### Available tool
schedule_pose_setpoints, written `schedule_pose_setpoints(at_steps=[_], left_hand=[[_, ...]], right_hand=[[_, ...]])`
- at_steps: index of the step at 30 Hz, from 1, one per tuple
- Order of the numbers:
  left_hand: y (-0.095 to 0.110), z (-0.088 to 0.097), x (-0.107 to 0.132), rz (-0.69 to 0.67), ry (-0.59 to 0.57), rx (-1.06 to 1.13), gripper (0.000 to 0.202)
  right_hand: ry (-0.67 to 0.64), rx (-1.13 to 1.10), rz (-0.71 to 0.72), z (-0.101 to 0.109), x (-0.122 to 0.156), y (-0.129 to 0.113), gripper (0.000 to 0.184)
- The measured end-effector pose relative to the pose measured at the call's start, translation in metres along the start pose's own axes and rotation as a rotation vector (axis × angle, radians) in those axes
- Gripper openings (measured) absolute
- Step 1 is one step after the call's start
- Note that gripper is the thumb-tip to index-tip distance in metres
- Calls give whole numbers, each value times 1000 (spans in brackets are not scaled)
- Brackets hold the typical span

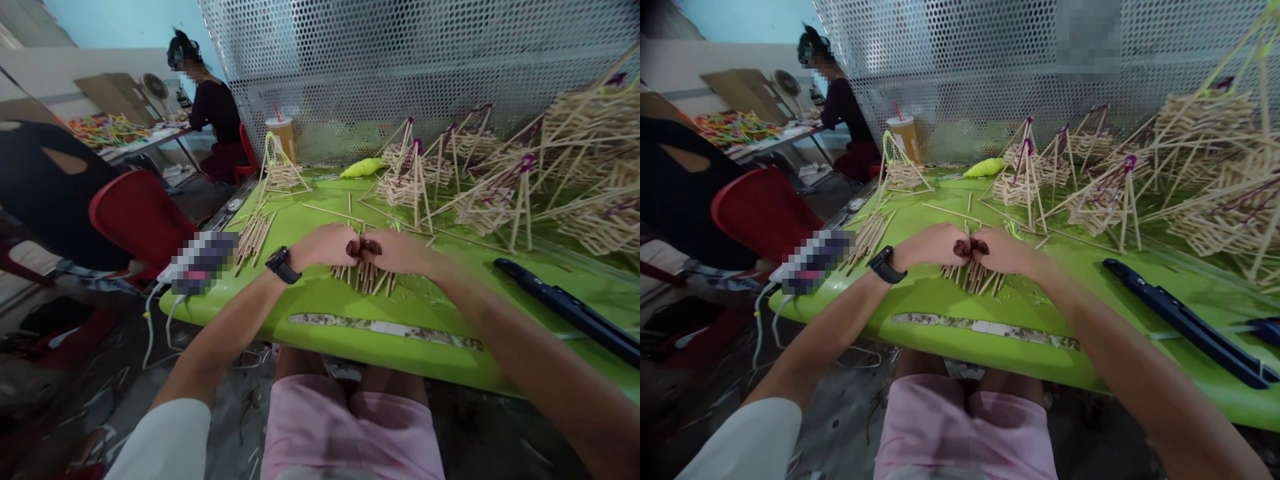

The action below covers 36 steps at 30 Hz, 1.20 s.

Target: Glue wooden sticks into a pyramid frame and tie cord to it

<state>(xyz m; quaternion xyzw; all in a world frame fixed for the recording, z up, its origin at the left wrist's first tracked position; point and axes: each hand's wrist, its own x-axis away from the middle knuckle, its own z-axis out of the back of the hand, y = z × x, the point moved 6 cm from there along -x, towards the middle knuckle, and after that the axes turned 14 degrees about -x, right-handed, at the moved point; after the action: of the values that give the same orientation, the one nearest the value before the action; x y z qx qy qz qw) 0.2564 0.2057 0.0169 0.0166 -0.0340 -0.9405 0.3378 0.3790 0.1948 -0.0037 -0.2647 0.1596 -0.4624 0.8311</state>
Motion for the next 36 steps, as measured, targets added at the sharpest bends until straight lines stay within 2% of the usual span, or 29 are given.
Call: schedule_pose_setpoints(at_steps=[7,10,14,17,21,27,31,36], left_hand=[[-6,5,1,31,68,45,15],[-15,15,3,3,143,195,11],[-25,32,8,9,302,333,21],[-28,37,9,45,383,377,24],[-26,28,3,90,380,441,27],[-23,20,-4,61,482,478,25],[-23,15,-7,109,474,363,26],[-20,-1,-17,165,488,132,27]], right_hand=[[41,-67,16,0,0,0,15],[170,-91,111,6,-1,0,12],[387,-108,254,21,3,-5,24],[471,-106,230,29,8,-8,34],[490,-98,108,32,11,-10,42],[497,-91,120,26,10,-12,48],[484,-61,121,22,7,-8,50],[475,41,130,10,1,-2,56]])
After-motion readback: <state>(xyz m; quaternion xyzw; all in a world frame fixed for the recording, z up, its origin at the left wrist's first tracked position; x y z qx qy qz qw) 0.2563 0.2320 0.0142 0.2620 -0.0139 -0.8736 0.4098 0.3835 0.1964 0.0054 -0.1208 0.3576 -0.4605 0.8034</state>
